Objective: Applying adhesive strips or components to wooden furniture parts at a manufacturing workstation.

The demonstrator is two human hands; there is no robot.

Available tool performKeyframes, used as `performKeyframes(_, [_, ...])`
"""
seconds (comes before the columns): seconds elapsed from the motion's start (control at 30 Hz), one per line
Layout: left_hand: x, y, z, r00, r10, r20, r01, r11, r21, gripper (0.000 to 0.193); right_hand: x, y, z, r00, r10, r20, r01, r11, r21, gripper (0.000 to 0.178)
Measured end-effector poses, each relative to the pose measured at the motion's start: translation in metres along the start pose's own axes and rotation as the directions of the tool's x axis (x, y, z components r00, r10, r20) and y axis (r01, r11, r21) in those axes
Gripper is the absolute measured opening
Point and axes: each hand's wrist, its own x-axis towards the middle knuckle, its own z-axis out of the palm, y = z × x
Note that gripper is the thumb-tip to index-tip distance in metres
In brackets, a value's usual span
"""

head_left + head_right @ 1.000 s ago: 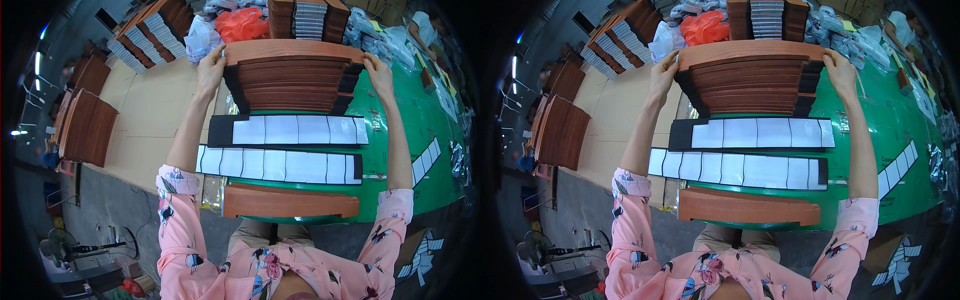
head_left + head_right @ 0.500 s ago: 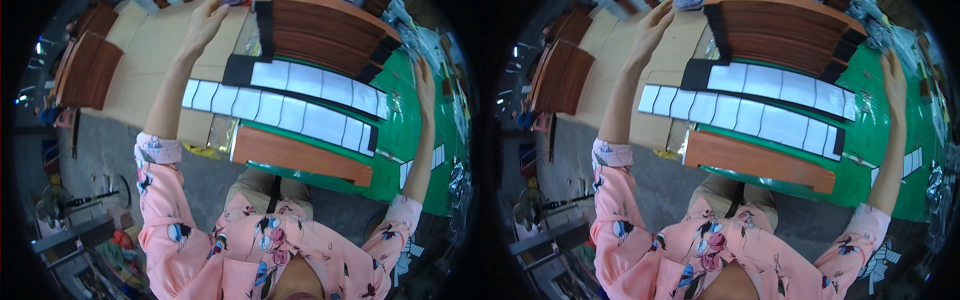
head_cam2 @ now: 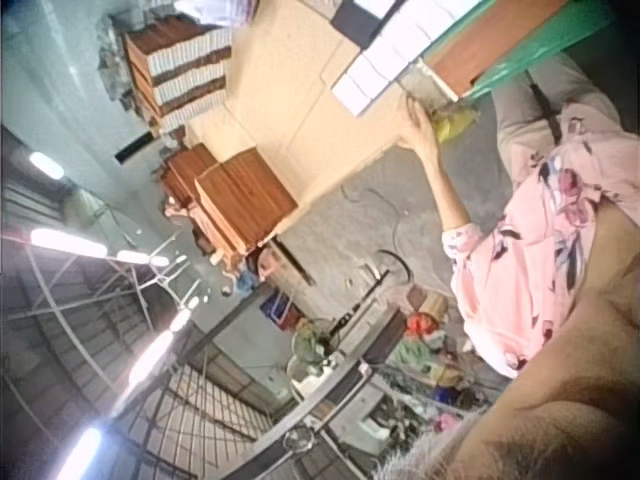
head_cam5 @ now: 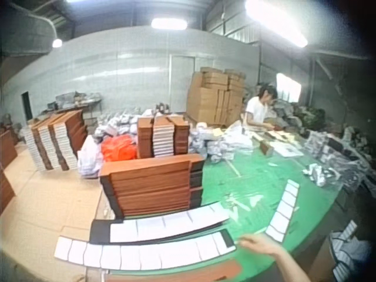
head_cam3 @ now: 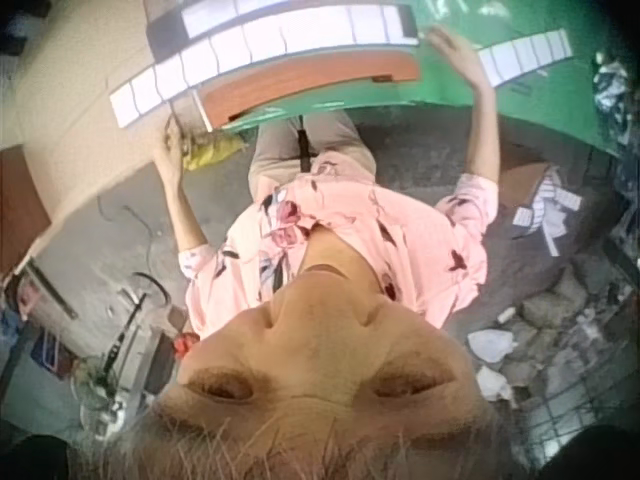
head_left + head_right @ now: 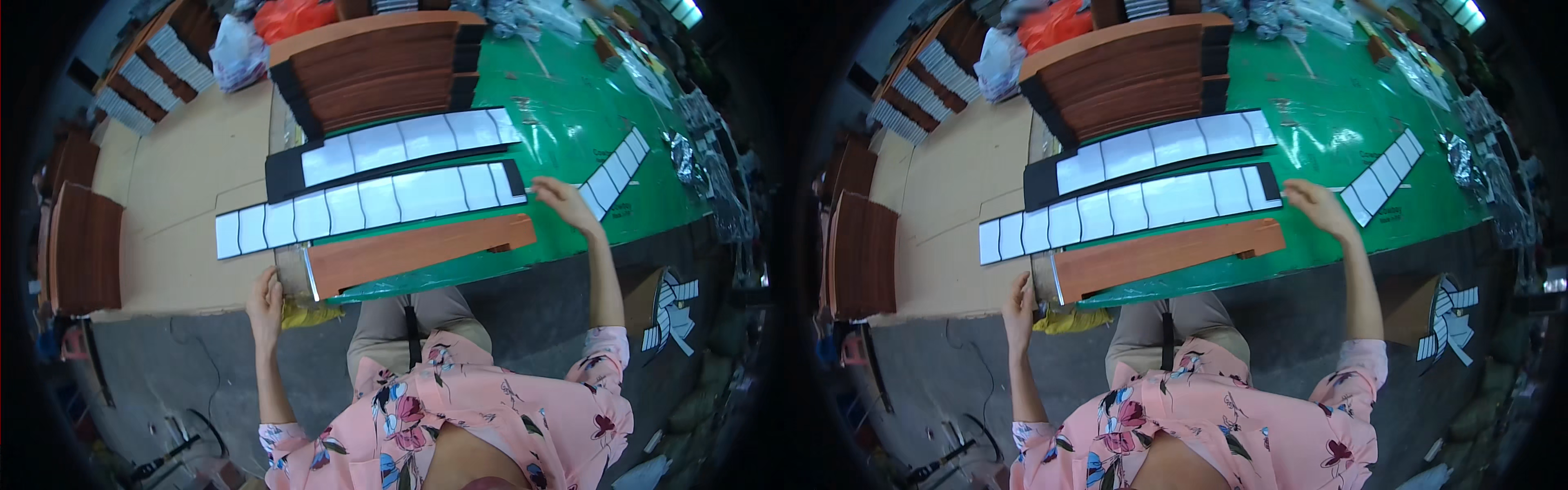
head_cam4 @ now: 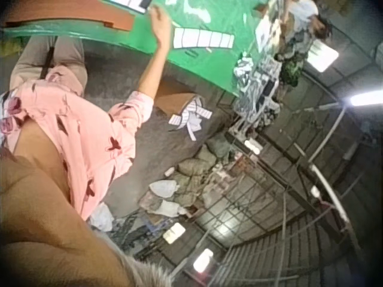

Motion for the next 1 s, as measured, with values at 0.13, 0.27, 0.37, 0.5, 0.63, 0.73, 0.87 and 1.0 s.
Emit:
performKeyframes(0.13, [0.022, -0.001, 0.025, 0.988, 0.102, -0.117, -0.084, 0.985, 0.149, 0.031, 0.003, 0.015, 0.017, 0.998, -0.026, 0.048, 0.031, 0.995, -0.097, 0.032])
performKeyframes(0.27, [0.037, -0.021, 0.046, 0.957, 0.127, -0.262, -0.084, 0.982, 0.17, 0.03, 0.008, 0.036, 0.027, 1.0, 0.02, 0.012, -0.018, 0.98, -0.2, 0.031])
performKeyframes(0.37, [0.034, -0.036, 0.064, 0.885, 0.194, -0.423, -0.097, 0.966, 0.239, 0.027, 0.007, 0.041, 0.028, 0.993, 0.12, 0.023, -0.122, 0.986, 0.115, 0.03])
performKeyframes(0.5, [0.034, -0.027, 0.079, 0.837, 0.285, -0.467, -0.108, 0.922, 0.371, 0.023, 0.003, 0.045, 0.023, 0.977, 0.199, 0.074, -0.211, 0.946, 0.247, 0.031])
performKeyframes(0.63, [0.031, -0.024, 0.082, 0.838, 0.304, -0.453, -0.092, 0.897, 0.432, 0.021, 0.011, 0.046, 0.021, 0.962, 0.249, 0.111, -0.271, 0.914, 0.302, 0.03])
performKeyframes(0.73, [0.035, -0.031, 0.085, 0.846, 0.294, -0.445, -0.078, 0.894, 0.442, 0.022, 0.02, 0.05, 0.019, 0.942, 0.319, 0.107, -0.335, 0.86, 0.384, 0.029])
performKeyframes(0.87, [0.03, -0.032, 0.08, 0.849, 0.257, -0.461, -0.038, 0.901, 0.432, 0.022, 0.025, 0.06, 0.021, 0.946, 0.307, 0.108, -0.322, 0.828, 0.459, 0.025])
performKeyframes(1.0, [0.033, -0.033, 0.083, 0.823, 0.322, -0.468, -0.078, 0.881, 0.467, 0.025, 0.023, 0.073, 0.024, 0.948, 0.31, 0.066, -0.306, 0.841, 0.446, 0.019])
